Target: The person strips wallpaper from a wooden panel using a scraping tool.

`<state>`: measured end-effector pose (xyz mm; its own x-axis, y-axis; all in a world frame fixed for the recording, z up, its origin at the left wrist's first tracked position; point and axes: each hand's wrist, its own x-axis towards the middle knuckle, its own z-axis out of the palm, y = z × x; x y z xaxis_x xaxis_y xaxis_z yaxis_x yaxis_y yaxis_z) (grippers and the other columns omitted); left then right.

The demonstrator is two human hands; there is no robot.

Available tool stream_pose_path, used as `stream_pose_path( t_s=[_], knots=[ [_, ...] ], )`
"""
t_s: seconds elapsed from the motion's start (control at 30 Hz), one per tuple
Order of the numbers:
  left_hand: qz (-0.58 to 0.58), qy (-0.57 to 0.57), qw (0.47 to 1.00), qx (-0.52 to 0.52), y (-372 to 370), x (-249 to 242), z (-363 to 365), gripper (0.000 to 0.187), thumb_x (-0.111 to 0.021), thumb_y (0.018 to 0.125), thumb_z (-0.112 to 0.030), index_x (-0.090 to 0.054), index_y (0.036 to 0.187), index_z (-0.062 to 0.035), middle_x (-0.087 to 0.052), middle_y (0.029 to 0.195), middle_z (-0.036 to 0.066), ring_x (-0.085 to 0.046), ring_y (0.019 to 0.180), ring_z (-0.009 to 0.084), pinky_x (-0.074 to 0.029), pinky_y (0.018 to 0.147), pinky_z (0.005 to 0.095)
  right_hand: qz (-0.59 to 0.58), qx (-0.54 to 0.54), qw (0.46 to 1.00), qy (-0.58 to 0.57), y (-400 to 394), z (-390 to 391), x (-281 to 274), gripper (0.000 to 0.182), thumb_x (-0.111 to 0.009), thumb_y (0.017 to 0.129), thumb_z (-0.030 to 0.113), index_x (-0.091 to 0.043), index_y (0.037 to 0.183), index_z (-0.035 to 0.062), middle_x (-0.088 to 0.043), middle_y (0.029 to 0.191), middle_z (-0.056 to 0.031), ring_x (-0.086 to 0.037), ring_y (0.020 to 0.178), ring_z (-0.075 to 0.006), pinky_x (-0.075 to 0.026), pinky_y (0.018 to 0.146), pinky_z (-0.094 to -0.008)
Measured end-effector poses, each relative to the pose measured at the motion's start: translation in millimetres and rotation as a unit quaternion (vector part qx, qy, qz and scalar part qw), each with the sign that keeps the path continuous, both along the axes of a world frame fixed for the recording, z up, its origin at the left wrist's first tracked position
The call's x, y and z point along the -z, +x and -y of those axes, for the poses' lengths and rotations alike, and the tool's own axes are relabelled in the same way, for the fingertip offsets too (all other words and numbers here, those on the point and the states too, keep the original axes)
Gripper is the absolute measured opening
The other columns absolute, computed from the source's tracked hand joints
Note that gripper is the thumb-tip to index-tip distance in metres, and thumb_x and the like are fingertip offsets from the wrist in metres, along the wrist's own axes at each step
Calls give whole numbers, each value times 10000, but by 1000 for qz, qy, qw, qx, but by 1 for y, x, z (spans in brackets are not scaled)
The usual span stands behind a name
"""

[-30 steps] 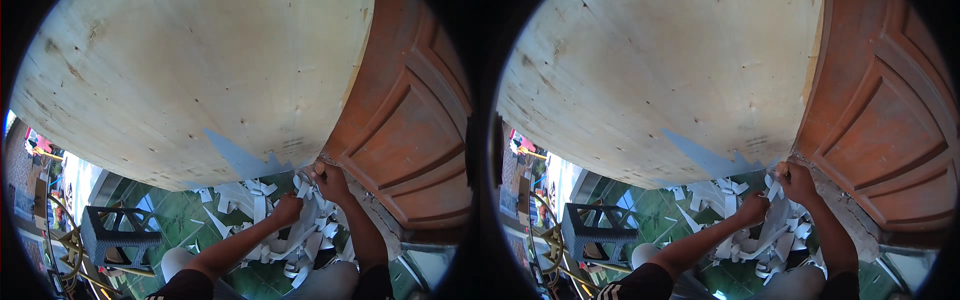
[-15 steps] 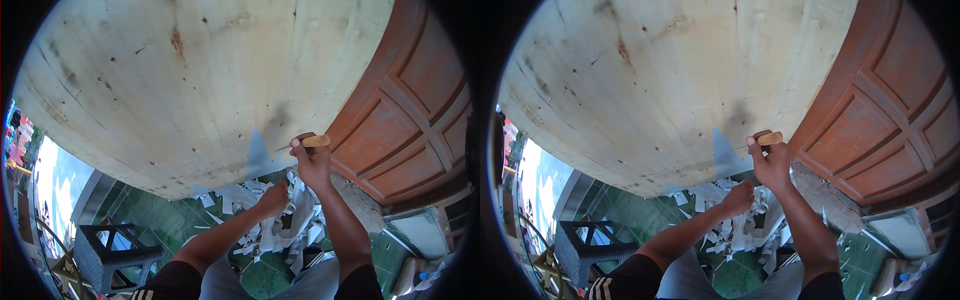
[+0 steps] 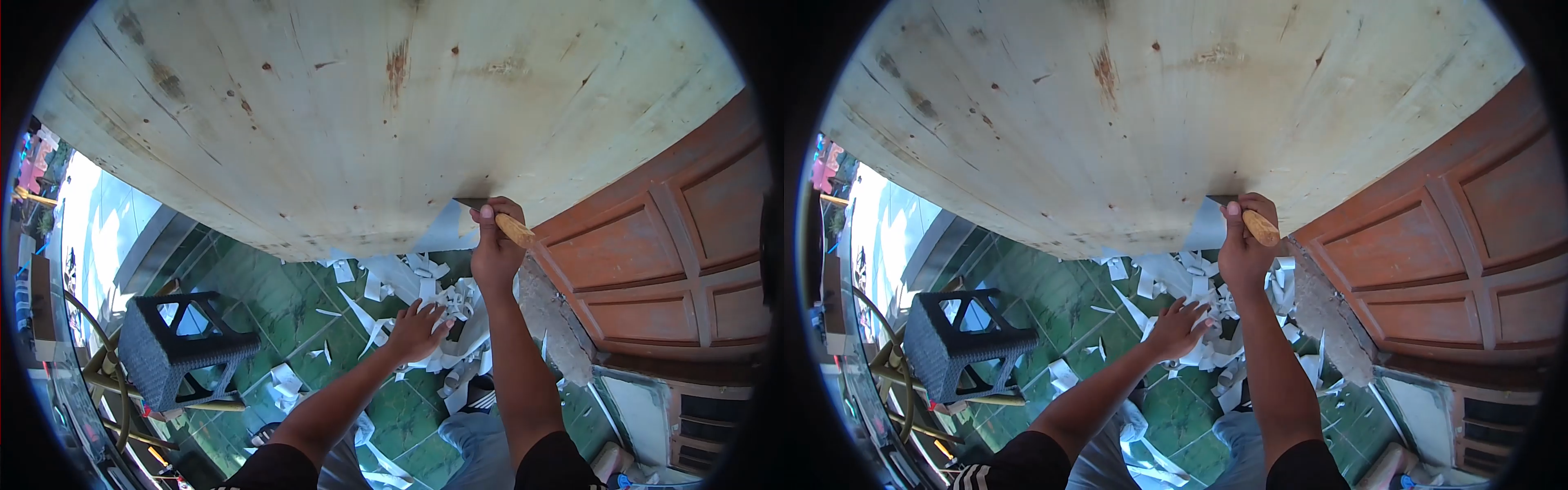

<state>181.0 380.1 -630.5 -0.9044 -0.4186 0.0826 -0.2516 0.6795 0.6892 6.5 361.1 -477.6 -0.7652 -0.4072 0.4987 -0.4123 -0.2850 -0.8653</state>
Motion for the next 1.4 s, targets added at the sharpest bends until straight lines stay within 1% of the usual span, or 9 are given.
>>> stream_pose_path(
  t_s=[0.1,0.37,0.43,0.6,0.7,0.77,0.97,1.03,1.4],
  knots=[
    [74,254,964,-10,23,-61,3,462,-542,1038,-390,-621,1318,-31,-639,1358,197,-633,1199,406,-495,1020,482,-2,19,1000,10,6,-1,-16,141,-624,1032,93,-569,1007,-34,-530,1128,-111,-614,1007,-193,-624,867,-325],
    [16,313,939,-145,127,-108,-10,326,-708,932,-188,-680,1226,-49,-635,1375,187,-646,1208,379,-512,1019,435,5,62,997,44,20,0,-19,111,-680,996,87,-597,1002,13,-514,1112,-109,-581,1025,-204,-521,862,-308],
    [-16,291,937,-192,144,-145,15,306,-704,934,-166,-684,1212,-42,-639,1369,185,-653,1198,375,-523,997,428,55,60,995,63,20,3,-7,117,-695,982,108,-627,996,14,-513,1129,-119,-575,1032,-221,-504,890,-326],
    [-85,279,909,-298,173,-212,91,252,-680,945,-106,-683,1178,-9,-672,1320,156,-711,1052,277,-553,892,377,-30,151,976,153,30,6,-18,134,-705,973,137,-676,1000,9,-504,1123,-123,-561,1025,-225,-488,887,-341],
    [-115,243,904,-333,197,-213,118,238,-671,947,-90,-683,1169,-4,-681,1297,159,-716,1006,241,-553,863,355,22,187,971,147,27,13,-15,131,-741,938,148,-723,983,27,-500,1061,-122,-560,976,-240,-478,852,-347],
    [-88,234,909,-333,218,-216,117,230,-668,949,-84,-685,1162,-1,-683,1290,169,-716,1005,243,-557,852,349,-49,185,964,184,23,11,-27,126,-754,928,153,-732,946,30,-501,1034,-116,-561,970,-243,-473,838,-343],
    [67,308,894,-318,287,-194,37,257,-685,951,-98,-692,1191,-10,-684,1287,161,-727,998,250,-558,837,366,-60,131,962,231,19,19,-46,153,-813,877,163,-769,951,37,-593,784,-100,-603,689,-246,-480,649,-371],
    [108,317,894,-297,301,-180,3,276,-699,950,-131,-685,1203,-20,-691,1276,155,-736,995,262,-562,837,373,-62,137,956,253,15,23,-43,156,-817,874,162,-769,948,34,-601,791,-103,-609,699,-246,-480,651,-371],
    [80,347,890,-283,155,-204,-31,302,-709,931,-128,-681,1220,-46,-651,1342,156,-726,1022,288,-564,877,398,-223,12,923,313,-57,29,-62,123,-803,857,86,-733,947,41,-656,808,-140,-668,708,-350,-522,628,-412]
  ],
)
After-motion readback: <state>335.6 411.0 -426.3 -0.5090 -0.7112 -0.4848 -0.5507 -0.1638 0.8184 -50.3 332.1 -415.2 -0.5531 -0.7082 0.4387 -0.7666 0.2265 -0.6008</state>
